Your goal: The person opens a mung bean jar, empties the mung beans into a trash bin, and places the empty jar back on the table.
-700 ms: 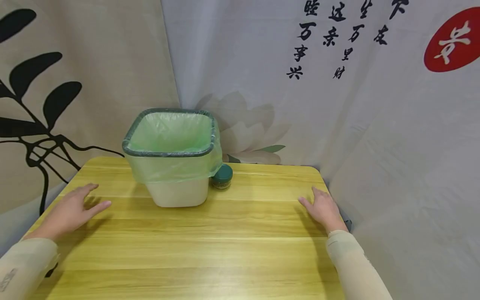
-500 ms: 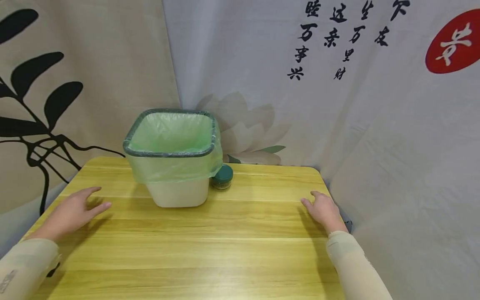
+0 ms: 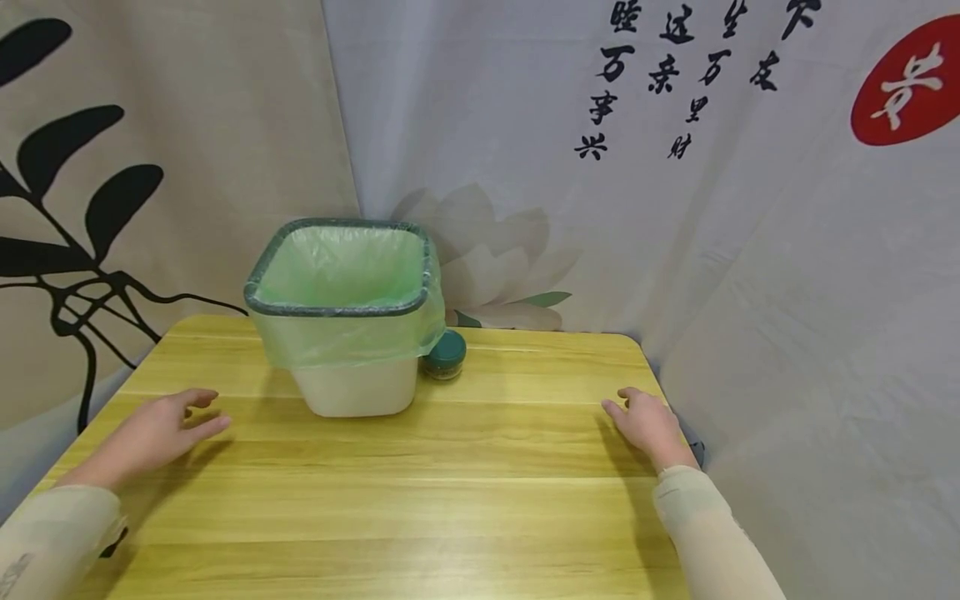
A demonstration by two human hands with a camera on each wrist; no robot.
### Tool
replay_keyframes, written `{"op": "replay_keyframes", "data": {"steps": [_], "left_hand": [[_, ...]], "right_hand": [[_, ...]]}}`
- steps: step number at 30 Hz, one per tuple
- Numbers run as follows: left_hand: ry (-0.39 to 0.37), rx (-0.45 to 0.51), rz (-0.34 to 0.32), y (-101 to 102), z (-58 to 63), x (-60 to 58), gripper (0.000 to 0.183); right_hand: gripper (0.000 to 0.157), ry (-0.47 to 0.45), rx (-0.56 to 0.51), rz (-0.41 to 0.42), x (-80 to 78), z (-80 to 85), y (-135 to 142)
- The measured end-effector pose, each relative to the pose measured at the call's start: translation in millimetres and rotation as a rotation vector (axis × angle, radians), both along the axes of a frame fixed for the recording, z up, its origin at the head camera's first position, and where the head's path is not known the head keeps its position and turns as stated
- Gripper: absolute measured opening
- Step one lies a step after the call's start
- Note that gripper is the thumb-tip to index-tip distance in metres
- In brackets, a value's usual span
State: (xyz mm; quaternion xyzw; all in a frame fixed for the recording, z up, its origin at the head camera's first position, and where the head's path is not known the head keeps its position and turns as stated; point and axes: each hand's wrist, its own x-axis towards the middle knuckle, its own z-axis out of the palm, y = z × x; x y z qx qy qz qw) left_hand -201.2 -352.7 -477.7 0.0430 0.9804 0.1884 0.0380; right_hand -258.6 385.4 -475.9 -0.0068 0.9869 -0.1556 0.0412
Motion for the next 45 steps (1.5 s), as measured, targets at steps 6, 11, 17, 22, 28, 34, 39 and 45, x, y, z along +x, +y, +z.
{"op": "replay_keyframes", "data": {"steps": [6, 11, 17, 22, 28, 34, 39, 45], "left_hand": [[-0.026, 0.021, -0.044, 9.5, 1.1, 6.9, 0.08], [-0.052, 0.03, -0.074, 25.8, 6.5, 14.9, 0.082], [-0.092, 0.035, -0.117, 51.2, 16.8, 26.4, 0.086], [-0.09, 0.04, -0.136, 67.9, 23.7, 34.7, 0.088], [-0.097, 0.085, -0.13, 84.0, 24.3, 43.7, 0.088], [-0.083, 0.125, -0.148, 98.4, 20.5, 54.0, 0.086], [-0.071, 0.148, -0.155, 109.3, 21.4, 59.6, 0.085], [-0.085, 0.218, -0.148, 122.5, 17.5, 64.8, 0.085]], "right_hand": [[0.067, -0.016, -0.001, -0.001, 0.5, 3.7, -2.8], [0.065, -0.013, -0.004, 0.014, -0.4, 5.8, -6.8], [0.063, -0.011, -0.019, 0.046, 1.1, 10.4, -14.0], [0.062, -0.04, -0.034, 0.079, -1.4, 11.6, -23.3], [0.063, -0.054, -0.035, 0.096, -1.7, 12.7, -34.0], [0.064, -0.061, -0.071, 0.097, -1.7, 14.4, -46.4], [0.064, -0.039, -0.091, 0.099, -4.5, 10.2, -56.5], [0.063, -0.026, -0.136, 0.092, -4.2, 2.5, -67.0]]}}
